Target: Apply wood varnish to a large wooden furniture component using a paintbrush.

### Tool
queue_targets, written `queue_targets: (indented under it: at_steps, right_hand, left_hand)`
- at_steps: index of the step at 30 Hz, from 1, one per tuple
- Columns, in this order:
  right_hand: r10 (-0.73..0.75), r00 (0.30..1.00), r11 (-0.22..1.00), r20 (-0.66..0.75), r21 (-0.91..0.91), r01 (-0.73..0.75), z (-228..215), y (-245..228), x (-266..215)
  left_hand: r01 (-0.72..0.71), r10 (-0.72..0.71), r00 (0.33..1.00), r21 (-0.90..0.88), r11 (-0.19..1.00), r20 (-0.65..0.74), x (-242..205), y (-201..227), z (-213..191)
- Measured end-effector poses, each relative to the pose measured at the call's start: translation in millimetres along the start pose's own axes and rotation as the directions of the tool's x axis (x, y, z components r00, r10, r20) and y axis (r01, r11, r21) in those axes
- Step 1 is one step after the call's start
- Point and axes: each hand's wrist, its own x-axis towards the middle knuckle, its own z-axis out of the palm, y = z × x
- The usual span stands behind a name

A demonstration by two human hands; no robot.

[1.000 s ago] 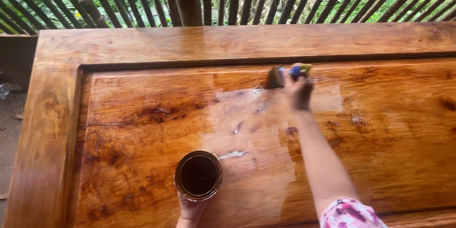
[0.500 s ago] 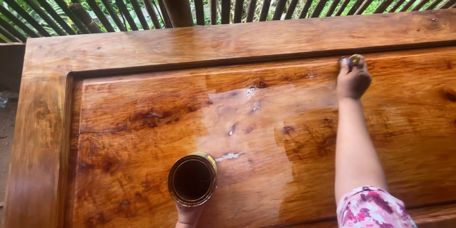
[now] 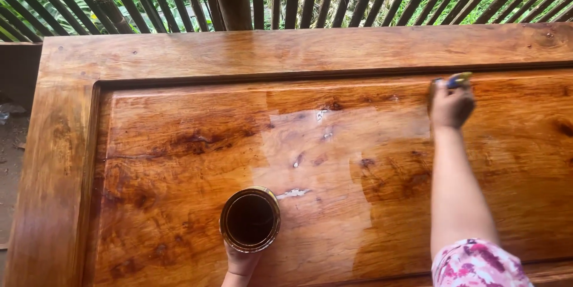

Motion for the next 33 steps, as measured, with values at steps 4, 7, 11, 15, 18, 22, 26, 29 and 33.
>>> queue_targets:
  at_steps: [4,7,11,15,18,22,26,29,33]
  right_hand:
    - [-0.004,0.999,0.982,0.052,0.19,-0.006,32,-94,-50]
    - [-0.122,0.992,0.951,0.021,0.287,0.111,50,-161,-77]
    - [-0.12,0.988,0.886,0.099,0.46,0.061,33,-259,-72]
    - [-0.027,0.986,0.747,0.166,0.658,-0.091,68,-321,-74]
    - [0.021,0.973,0.594,0.228,0.78,-0.196,93,-356,-75]
    - [0.044,0.955,0.677,0.293,0.694,-0.244,121,-334,-80]
    - [-0.037,0.994,0.855,0.102,0.519,-0.021,109,-258,-61]
    - [-0.051,0.999,0.856,0.016,0.516,0.035,76,-261,-50]
    - [0.037,0.993,0.747,0.111,0.657,-0.101,76,-306,-69]
  left_hand:
    - [0.019,-0.02,0.996,-0.009,1.0,-0.09,3,1,12]
    - [0.001,0.003,0.993,0.032,0.999,-0.12,2,2,21]
    - [-0.346,0.402,0.912,0.676,0.65,0.08,2,10,64]
    - [-0.429,0.456,0.784,0.899,-0.095,0.422,-1,12,69]
    - [-0.402,0.474,0.774,0.904,-0.144,0.42,1,12,65]
    - [-0.404,0.482,0.741,0.884,-0.234,0.467,1,13,71]
    - [-0.425,0.488,0.706,0.858,-0.288,0.513,2,15,73]
    - [-0.418,0.484,0.709,0.858,-0.297,0.513,-1,14,74]
    - [-0.445,0.46,0.7,0.838,-0.316,0.546,1,17,77]
